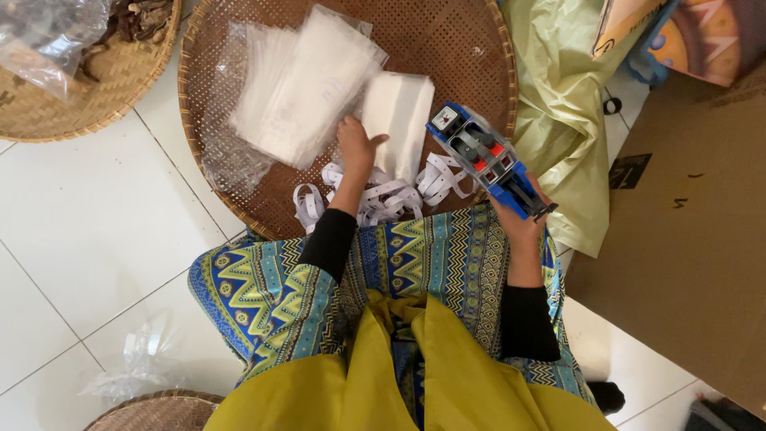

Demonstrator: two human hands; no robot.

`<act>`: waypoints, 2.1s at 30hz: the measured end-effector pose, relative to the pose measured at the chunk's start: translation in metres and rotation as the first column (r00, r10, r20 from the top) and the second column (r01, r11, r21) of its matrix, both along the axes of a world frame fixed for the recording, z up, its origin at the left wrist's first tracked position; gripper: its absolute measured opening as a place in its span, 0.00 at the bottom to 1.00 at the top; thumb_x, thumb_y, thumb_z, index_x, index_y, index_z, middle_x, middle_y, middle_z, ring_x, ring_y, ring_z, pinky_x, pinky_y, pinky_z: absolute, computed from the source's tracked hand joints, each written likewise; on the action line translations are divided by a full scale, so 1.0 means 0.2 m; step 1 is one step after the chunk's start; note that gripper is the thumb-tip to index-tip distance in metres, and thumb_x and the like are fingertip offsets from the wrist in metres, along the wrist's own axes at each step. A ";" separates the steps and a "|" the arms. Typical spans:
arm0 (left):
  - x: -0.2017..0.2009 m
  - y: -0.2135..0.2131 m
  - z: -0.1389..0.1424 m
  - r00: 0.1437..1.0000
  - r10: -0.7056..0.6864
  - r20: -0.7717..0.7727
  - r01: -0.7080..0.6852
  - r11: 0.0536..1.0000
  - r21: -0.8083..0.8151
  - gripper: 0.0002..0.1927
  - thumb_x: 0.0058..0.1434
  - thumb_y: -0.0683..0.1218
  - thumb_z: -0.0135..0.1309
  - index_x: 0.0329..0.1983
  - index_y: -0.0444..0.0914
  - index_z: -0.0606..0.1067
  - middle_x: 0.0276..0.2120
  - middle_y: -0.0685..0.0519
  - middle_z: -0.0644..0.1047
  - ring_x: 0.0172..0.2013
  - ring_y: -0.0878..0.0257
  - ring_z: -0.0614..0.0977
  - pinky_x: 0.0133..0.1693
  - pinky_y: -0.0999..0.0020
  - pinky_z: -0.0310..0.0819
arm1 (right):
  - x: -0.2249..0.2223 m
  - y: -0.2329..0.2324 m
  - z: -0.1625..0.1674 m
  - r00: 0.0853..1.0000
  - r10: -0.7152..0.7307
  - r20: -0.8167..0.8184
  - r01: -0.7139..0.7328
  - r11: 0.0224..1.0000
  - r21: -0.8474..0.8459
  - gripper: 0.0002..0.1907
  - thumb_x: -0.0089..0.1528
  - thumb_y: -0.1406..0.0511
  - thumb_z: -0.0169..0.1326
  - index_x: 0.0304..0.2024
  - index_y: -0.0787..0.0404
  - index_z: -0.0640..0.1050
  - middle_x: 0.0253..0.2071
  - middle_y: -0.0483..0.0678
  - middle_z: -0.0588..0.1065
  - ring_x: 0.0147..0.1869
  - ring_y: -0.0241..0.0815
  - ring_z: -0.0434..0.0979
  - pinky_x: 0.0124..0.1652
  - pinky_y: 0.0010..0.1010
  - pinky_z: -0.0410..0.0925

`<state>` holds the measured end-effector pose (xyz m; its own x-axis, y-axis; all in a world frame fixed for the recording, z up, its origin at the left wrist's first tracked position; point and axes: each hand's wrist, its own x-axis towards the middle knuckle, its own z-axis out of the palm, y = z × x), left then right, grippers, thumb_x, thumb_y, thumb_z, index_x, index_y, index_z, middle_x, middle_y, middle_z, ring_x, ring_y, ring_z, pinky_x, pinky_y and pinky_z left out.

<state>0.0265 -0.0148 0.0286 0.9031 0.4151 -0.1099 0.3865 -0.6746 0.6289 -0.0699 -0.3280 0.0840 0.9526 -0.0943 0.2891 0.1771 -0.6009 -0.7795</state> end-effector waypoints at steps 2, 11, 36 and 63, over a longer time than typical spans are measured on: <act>0.01 0.05 -0.07 0.998 0.018 0.053 -0.013 0.997 -0.079 0.27 0.48 0.50 0.72 0.43 0.29 0.76 0.43 0.35 0.78 0.44 0.41 0.80 0.48 0.52 0.73 | 0.00 0.00 0.00 1.000 0.020 0.006 -0.020 1.000 -0.009 0.21 0.57 0.65 0.73 0.47 0.65 0.77 0.40 0.49 0.82 0.42 0.38 0.83 0.46 0.29 0.74; -0.06 0.13 -0.07 0.977 -0.125 0.173 0.108 0.989 0.104 0.14 0.68 0.49 0.53 0.43 0.33 0.81 0.33 0.36 0.80 0.34 0.36 0.81 0.36 0.43 0.73 | 0.00 -0.08 -0.15 1.000 0.004 0.003 -0.004 0.996 -0.093 0.25 0.57 0.61 0.73 0.51 0.62 0.77 0.42 0.50 0.82 0.45 0.42 0.85 0.47 0.31 0.75; -0.20 0.04 0.58 0.904 -0.283 0.319 0.427 0.602 -0.675 0.08 0.72 0.44 0.50 0.47 0.34 0.75 0.44 0.51 0.84 0.44 0.66 0.86 0.42 0.69 0.79 | 0.05 0.02 -0.06 0.997 0.076 -0.014 -0.077 0.995 -0.061 0.23 0.54 0.61 0.73 0.47 0.59 0.77 0.39 0.49 0.82 0.43 0.41 0.85 0.45 0.32 0.75; 0.08 0.19 0.03 0.982 -0.014 0.190 0.088 0.917 -0.388 0.13 0.62 0.53 0.64 0.44 0.41 0.85 0.32 0.44 0.84 0.32 0.58 0.85 0.37 0.64 0.78 | 0.03 0.04 0.05 0.996 -0.049 0.078 0.049 0.999 -0.003 0.16 0.58 0.63 0.72 0.41 0.61 0.78 0.34 0.49 0.81 0.37 0.43 0.84 0.41 0.31 0.74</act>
